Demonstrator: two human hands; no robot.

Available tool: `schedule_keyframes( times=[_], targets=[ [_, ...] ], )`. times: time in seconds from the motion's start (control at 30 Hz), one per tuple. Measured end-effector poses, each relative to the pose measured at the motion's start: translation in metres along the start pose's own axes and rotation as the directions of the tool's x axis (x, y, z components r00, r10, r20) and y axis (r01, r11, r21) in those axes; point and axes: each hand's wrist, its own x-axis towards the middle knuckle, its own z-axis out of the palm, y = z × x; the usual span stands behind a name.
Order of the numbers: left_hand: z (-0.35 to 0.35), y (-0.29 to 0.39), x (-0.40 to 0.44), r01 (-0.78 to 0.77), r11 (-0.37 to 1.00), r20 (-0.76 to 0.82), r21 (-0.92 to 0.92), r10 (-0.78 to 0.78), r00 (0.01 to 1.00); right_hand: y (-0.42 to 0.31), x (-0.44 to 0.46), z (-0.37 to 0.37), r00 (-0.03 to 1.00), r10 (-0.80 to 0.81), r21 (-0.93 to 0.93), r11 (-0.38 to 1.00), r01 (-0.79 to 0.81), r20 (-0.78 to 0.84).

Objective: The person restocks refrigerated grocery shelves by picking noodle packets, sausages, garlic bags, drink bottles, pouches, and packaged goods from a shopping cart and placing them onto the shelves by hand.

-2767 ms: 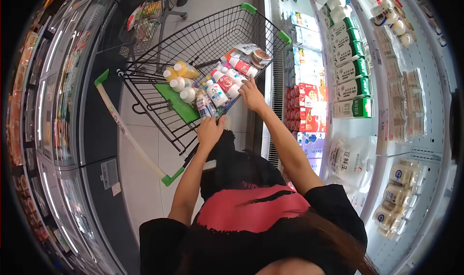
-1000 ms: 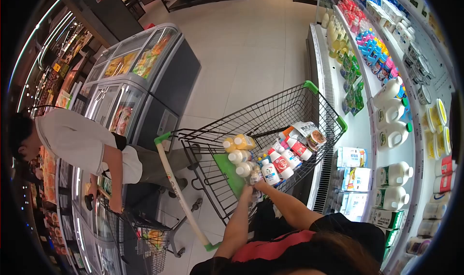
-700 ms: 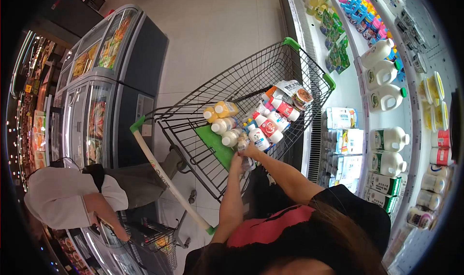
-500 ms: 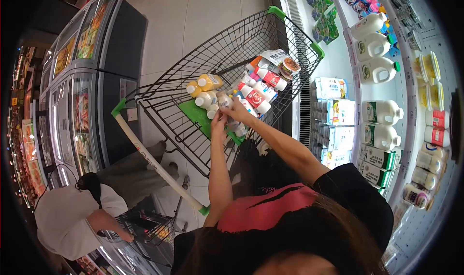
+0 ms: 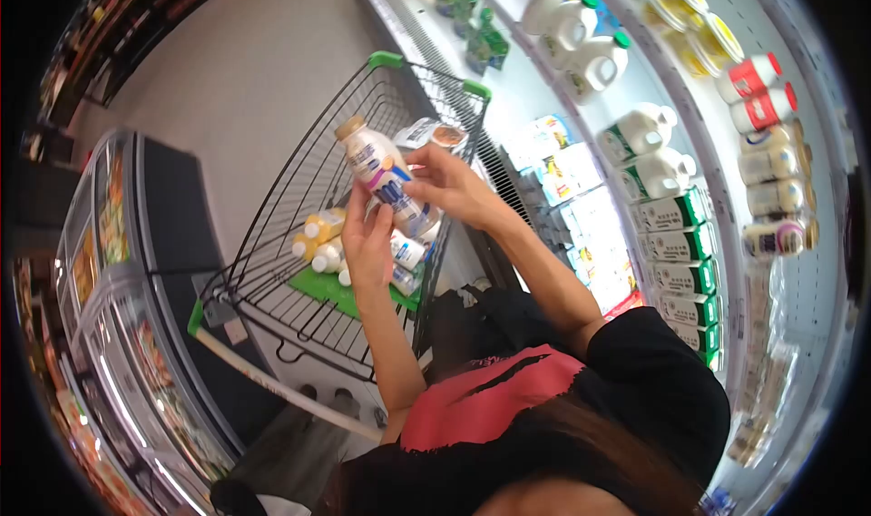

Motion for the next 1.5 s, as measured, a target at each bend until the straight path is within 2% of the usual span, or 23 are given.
schedule_keyframes(
  times=[0.03,0.07,0.1,0.17,0.23,0.3,0.4,0.47,0.57,0.63,0.73,0.83,0.9,1.0,1.07,1.1,1.17,1.23,1.3,1.37,1.4,1.43,1.5],
  targets=[
    [0.012,-0.009,0.006,-0.018,1.0,0.053,0.021,0.017,0.998,-0.025,-0.014,-0.009,0.99,0.102,-0.106,0.988,-0.112,-0.092],
    [0.026,-0.019,0.01,-0.015,0.999,0.076,0.045,0.011,0.997,-0.023,-0.025,-0.021,0.975,-0.103,-0.403,0.915,0.014,-0.199],
    [0.041,-0.03,0.014,-0.011,0.998,0.097,0.069,0.004,0.995,-0.018,-0.036,-0.033,0.881,-0.403,-0.653,0.742,0.155,-0.249],
    [0.077,-0.051,0.01,0.019,0.999,0.161,0.051,-0.027,0.987,-0.04,-0.07,-0.049,0.86,-0.338,-0.683,0.73,-0.017,-0.383],
    [0.135,-0.061,0.006,0.119,0.993,0.259,-0.019,-0.11,0.96,-0.065,-0.106,-0.074,0.752,-0.438,-0.732,0.676,-0.086,-0.493],
    [0.186,-0.076,0.005,0.118,0.992,0.418,0.037,-0.123,0.9,-0.075,-0.141,-0.107,0.606,-0.57,-0.748,0.66,-0.064,-0.555],
    [0.264,-0.09,-0.007,0.099,0.99,0.612,0.104,-0.142,0.778,-0.102,-0.197,-0.131,0.368,-0.634,-0.709,0.696,-0.112,-0.68],
    [0.319,-0.1,-0.017,0.05,0.994,0.728,0.101,-0.108,0.677,-0.115,-0.225,-0.148,0.194,-0.697,-0.722,0.682,-0.122,-0.691],
    [0.391,-0.113,-0.03,-0.058,0.996,0.849,0.065,-0.025,0.527,-0.134,-0.259,-0.174,0.013,-0.732,-0.724,0.67,-0.163,-0.681],
    [0.431,-0.125,-0.039,-0.104,0.993,0.879,0.058,-0.001,0.477,-0.14,-0.276,-0.192,-0.042,-0.786,-0.761,0.61,-0.221,-0.617],
    [0.478,-0.152,-0.044,-0.188,0.981,0.937,-0.048,0.109,0.331,-0.154,-0.293,-0.214,-0.026,-0.767,-0.75,0.633,-0.194,-0.641],
    [0.502,-0.176,-0.046,-0.195,0.979,0.963,0.055,-0.001,0.269,-0.14,-0.301,-0.239,-0.037,-0.777,-0.725,0.602,-0.334,-0.629],
    [0.507,-0.181,-0.05,-0.264,0.964,0.977,0.038,0.02,0.211,-0.132,-0.304,-0.249,-0.068,-0.774,-0.688,0.596,-0.414,-0.629],
    [0.504,-0.186,-0.046,-0.309,0.946,0.979,0.094,-0.031,0.204,-0.124,-0.304,-0.24,-0.037,-0.743,-0.667,0.621,-0.411,-0.669],
    [0.495,-0.189,-0.042,-0.482,0.876,0.984,0.026,0.063,0.167,-0.121,-0.3,-0.23,-0.02,-0.741,-0.66,0.61,-0.438,-0.672],
    [0.483,-0.191,-0.042,-0.604,0.796,0.957,-0.039,0.203,0.206,-0.121,-0.298,-0.219,0.009,-0.738,-0.651,0.59,-0.478,-0.675],
    [0.443,-0.167,-0.045,-0.593,0.805,0.905,0.0,0.251,0.342,-0.119,-0.283,-0.196,0.032,-0.798,-0.687,0.497,-0.53,-0.602],
    [0.385,-0.158,-0.039,-0.556,0.824,0.8,0.108,0.259,0.54,-0.102,-0.251,-0.174,0.084,-0.74,-0.712,0.6,-0.366,-0.667],
    [0.308,-0.164,-0.023,-0.477,0.841,0.682,0.255,0.194,0.706,-0.074,-0.208,-0.149,0.302,-0.625,-0.693,0.677,-0.249,-0.72],
    [0.228,-0.168,-0.008,-0.326,0.845,0.394,0.423,0.152,0.907,-0.025,-0.161,-0.133,0.543,-0.517,-0.688,0.707,-0.165,-0.662],
    [0.177,-0.185,0.007,-0.323,0.729,0.257,0.603,0.206,0.944,0.0,-0.138,-0.121,0.662,-0.413,-0.64,0.757,-0.131,-0.625],
    [0.131,-0.181,0.015,-0.221,0.676,0.112,0.702,0.202,0.973,0.025,-0.115,-0.109,0.76,-0.312,-0.59,0.799,-0.115,-0.57],
    [0.031,-0.191,0.034,0.019,0.677,-0.19,0.736,0.18,0.965,0.078,-0.072,-0.079,0.891,-0.19,-0.575,0.813,-0.092,-0.411]
  ],
)
